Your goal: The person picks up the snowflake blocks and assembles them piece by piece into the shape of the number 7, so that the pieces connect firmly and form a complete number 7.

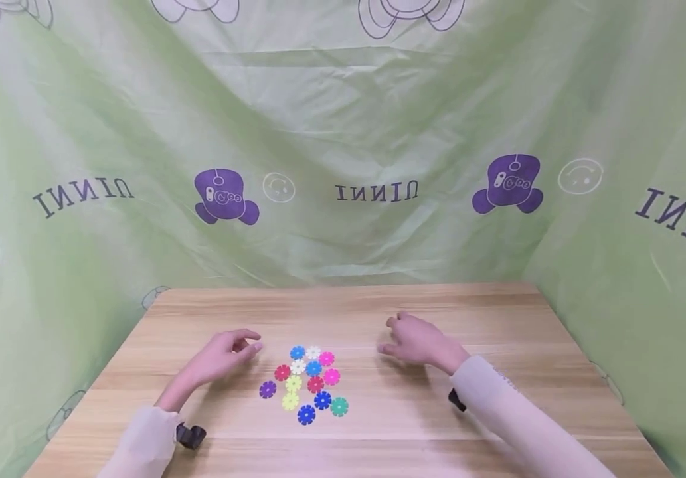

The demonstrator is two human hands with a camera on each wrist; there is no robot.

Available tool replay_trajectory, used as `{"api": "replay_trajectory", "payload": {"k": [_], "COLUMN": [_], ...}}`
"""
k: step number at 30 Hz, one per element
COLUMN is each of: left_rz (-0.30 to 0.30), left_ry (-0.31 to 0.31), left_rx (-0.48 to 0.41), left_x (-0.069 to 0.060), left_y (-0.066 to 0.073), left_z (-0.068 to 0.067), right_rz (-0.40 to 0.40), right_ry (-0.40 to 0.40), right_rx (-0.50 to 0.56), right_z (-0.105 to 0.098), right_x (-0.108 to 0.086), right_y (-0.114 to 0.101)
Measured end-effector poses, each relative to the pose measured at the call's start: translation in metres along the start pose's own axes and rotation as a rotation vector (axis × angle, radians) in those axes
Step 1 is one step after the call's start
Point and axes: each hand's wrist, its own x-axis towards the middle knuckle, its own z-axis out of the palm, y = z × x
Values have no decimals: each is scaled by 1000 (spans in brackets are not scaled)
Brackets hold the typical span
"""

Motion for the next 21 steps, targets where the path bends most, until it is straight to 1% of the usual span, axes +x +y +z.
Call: {"api": "replay_trajectory", "payload": {"k": [4,6,10,15,21], "left_rz": [-5,12,53,62,80], "left_ry": [-58,-85,-135,-197,-220], "left_rx": [-26,-29,-34,-52,-52], "left_x": [-8,-11,-16,-23,-31], "left_y": [2,3,2,2,3], "left_z": [7,9,13,15,20], "right_rz": [-24,-46,-121,-176,-218], "right_ry": [38,51,73,65,33], "right_rx": [66,94,118,139,129], "right_z": [12,18,33,48,56], "right_x": [4,5,4,1,2], "right_y": [-20,-29,-46,-63,-77]}}
